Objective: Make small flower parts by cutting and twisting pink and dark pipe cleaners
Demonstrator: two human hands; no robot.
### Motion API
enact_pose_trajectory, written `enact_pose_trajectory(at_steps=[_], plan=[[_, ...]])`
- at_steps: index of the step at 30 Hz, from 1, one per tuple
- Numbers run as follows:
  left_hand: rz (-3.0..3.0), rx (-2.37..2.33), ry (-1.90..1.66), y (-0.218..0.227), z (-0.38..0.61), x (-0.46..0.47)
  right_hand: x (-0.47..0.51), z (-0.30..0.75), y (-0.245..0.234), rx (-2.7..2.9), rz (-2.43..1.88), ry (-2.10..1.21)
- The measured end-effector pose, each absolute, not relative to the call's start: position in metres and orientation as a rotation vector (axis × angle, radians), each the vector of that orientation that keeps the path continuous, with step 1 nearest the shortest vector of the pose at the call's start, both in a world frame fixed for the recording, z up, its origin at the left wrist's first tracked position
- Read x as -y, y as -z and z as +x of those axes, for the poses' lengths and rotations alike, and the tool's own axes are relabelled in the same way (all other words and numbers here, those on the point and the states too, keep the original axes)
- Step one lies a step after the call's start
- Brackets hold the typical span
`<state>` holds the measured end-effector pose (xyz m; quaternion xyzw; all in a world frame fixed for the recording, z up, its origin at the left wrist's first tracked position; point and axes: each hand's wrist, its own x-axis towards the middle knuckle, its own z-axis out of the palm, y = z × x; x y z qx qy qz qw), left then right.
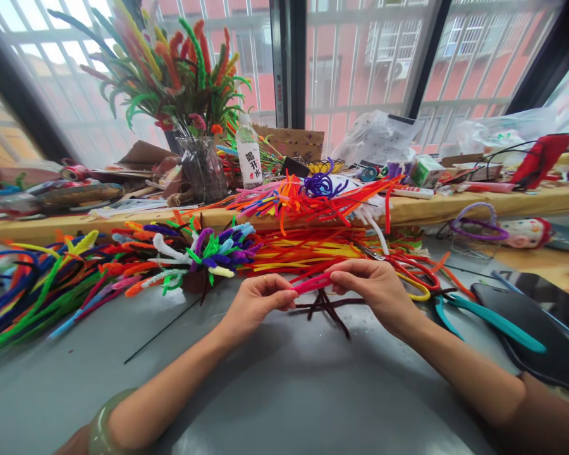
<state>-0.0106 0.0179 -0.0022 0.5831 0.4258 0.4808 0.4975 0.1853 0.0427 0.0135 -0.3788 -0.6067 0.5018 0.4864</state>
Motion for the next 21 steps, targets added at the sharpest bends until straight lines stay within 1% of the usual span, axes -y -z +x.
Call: enact_pose_trajectory(at_steps=[4,11,17,21], plan=[[1.434,-1.035,-1.146,0.003,-0.009,-0.017,-0.044,0.185,-0.013,1.512,-0.965,-1.183],[1.444,-1.090,-1.125,0.007,-0.009,-0.019,-0.046,0.184,-0.009,1.508,-0.955,-1.273],[1.299,-1.050,-1.109,0.006,-0.008,-0.019,-0.048,0.185,-0.005,1.481,-0.944,-1.205],[1.208,-1.002,-1.119,0.007,-0.008,-0.018,-0.049,0.185,-0.003,1.472,-0.900,-1.234]])
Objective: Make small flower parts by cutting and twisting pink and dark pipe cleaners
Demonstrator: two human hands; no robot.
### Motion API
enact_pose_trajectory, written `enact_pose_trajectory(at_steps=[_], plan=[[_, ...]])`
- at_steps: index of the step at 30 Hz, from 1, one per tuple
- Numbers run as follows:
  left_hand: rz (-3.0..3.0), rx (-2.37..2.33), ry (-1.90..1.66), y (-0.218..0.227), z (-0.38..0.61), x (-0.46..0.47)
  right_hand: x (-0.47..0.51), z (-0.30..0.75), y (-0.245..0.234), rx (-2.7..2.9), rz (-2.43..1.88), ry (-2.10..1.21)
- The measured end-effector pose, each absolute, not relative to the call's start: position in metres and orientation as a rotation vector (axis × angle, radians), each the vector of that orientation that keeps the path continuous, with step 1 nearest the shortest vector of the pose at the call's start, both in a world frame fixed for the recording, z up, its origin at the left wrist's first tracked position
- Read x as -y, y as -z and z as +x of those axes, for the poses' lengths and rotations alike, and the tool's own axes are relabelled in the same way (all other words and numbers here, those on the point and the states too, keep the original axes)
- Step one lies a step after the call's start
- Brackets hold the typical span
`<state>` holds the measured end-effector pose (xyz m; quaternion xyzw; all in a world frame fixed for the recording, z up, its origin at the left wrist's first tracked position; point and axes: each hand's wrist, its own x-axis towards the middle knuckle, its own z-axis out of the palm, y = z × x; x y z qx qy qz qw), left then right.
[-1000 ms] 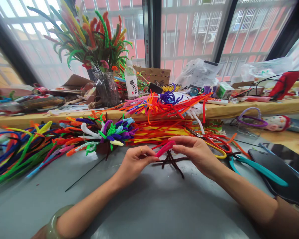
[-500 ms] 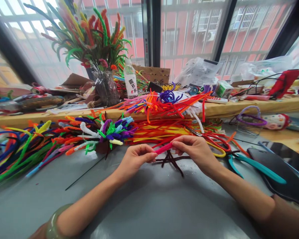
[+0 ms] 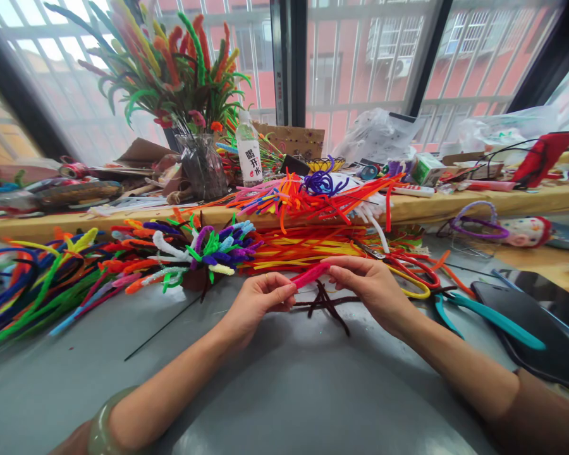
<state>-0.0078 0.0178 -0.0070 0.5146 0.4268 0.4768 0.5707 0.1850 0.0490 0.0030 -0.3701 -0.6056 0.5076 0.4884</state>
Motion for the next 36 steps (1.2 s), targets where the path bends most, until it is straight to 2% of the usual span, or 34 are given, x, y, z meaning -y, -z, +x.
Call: enact_pose_trajectory(at_steps=[18,28,32,36], plan=[[0.947,-0.842,-1.137,0.0089,-0.0090,-0.0173,-0.0466,0.1817,-0.0041,1.607,-0.947,-1.030],[1.150,-1.033,-1.165,0.0072,-0.0048,-0.0150,-0.0439,0.1784,-0.0047,1.524,-1.002,-1.116],[1.331,-1.128,-1.157,0.0068,-0.0036,-0.0148,-0.0462,0.1799,-0.0042,1.516,-1.009,-1.081],[1.560,-1.179,-1.170,0.0080,-0.0040,-0.0136,-0.0479,0.1809,-0.0039,1.533,-1.060,-1.183]])
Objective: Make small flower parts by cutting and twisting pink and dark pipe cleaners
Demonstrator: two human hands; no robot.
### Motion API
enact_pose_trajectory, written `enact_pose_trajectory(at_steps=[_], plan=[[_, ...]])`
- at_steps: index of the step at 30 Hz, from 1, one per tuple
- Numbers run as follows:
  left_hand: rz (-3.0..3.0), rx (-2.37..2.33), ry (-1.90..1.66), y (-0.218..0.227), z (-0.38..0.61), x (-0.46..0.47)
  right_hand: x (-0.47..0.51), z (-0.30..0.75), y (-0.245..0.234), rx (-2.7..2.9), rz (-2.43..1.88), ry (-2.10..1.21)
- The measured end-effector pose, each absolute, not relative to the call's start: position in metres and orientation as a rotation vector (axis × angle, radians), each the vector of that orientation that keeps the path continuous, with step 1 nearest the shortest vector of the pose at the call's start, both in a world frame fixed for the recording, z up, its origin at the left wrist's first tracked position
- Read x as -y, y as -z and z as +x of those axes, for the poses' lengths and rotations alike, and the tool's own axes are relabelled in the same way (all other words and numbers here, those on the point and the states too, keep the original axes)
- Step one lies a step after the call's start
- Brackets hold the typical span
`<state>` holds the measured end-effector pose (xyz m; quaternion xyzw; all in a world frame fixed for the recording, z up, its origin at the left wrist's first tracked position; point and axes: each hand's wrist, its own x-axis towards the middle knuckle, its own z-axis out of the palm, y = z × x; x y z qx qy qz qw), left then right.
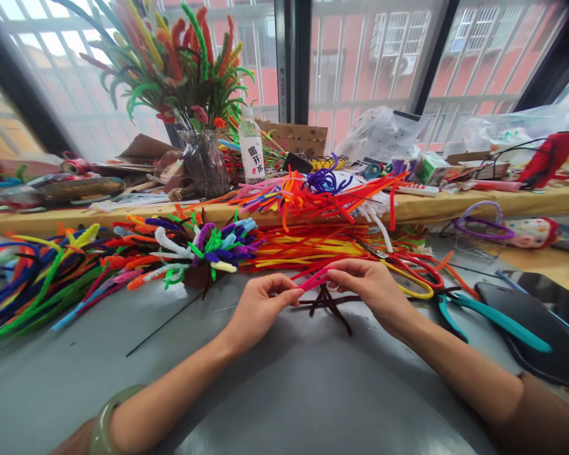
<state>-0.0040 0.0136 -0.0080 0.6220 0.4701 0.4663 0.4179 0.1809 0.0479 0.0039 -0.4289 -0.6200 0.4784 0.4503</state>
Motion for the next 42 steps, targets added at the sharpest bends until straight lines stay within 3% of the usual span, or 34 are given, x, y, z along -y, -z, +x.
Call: enact_pose_trajectory(at_steps=[4,12,22,34,42], plan=[[1.655,-1.227,-1.175,0.010,-0.005,-0.012,-0.049,0.181,-0.003,1.607,-1.116,-1.154],[1.668,-1.208,-1.176,0.008,-0.006,-0.012,-0.049,0.186,-0.005,2.114,-1.055,-0.485],[1.665,-1.074,-1.036,0.004,-0.003,-0.005,-0.061,0.200,-0.008,2.244,-0.877,-0.616],[1.397,-1.067,-1.134,0.012,0.001,-0.002,-0.082,0.221,-0.006,2.225,-0.885,-0.612],[1.377,-1.059,-0.780,0.012,0.002,-0.006,-0.080,0.228,-0.016,2.354,-0.910,-0.617]])
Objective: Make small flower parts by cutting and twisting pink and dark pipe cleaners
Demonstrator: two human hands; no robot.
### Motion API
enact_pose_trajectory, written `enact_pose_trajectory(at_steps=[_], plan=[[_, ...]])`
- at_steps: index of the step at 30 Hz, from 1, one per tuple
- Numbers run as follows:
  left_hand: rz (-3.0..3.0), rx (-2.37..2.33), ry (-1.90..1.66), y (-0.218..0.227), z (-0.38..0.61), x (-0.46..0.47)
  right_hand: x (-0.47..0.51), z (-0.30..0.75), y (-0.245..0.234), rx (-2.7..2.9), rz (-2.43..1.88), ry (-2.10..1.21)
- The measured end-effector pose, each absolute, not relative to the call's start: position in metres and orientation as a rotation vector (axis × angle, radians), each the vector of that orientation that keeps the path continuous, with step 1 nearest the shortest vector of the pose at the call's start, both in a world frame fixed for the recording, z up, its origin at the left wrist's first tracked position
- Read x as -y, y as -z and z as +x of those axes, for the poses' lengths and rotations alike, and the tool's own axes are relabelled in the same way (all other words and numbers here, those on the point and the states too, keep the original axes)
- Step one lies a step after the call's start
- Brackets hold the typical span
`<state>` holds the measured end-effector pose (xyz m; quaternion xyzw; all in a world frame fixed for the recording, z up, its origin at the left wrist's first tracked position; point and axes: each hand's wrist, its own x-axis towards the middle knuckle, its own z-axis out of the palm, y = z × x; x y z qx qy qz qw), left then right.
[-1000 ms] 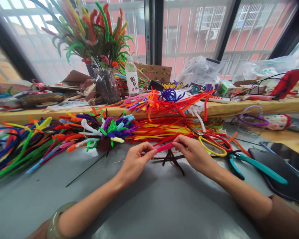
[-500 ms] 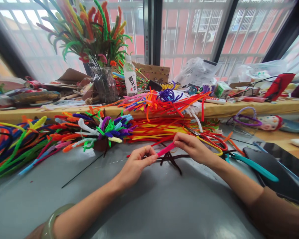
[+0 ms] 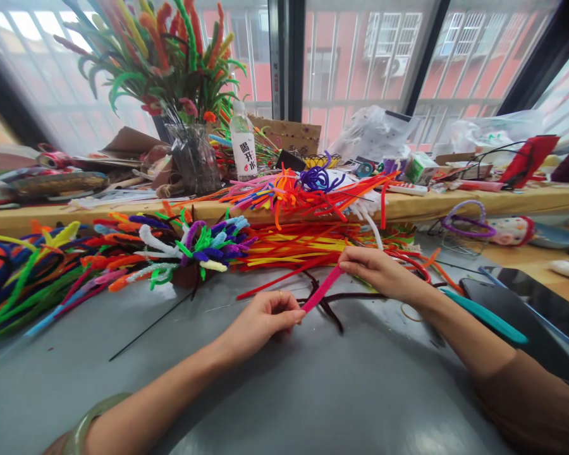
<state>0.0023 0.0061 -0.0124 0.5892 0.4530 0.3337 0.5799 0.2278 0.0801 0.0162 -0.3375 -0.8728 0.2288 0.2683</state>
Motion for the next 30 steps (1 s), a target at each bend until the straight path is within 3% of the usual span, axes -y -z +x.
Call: enact_pose_trajectory(at_steps=[5,17,25,30], plan=[[1.224,-1.012,-0.616,0.0119,0.0022,-0.0044,-0.0750,0.2286,-0.0234,2.442,-0.872,-0.577],[1.054,-0.878,-0.611,0.0114,-0.0037,-0.0034,-0.0752,0.2308,-0.0222,2.441,-0.907,-0.559],[1.311,-1.101,-0.573,0.0110,0.0007,-0.0046,-0.0758,0.2312,-0.0226,2.381,-0.969,-0.678],[1.480,-1.186,-0.686,0.0092,0.0029,-0.0037,-0.0783,0.2275,-0.0163,2.177,-0.976,-0.926]])
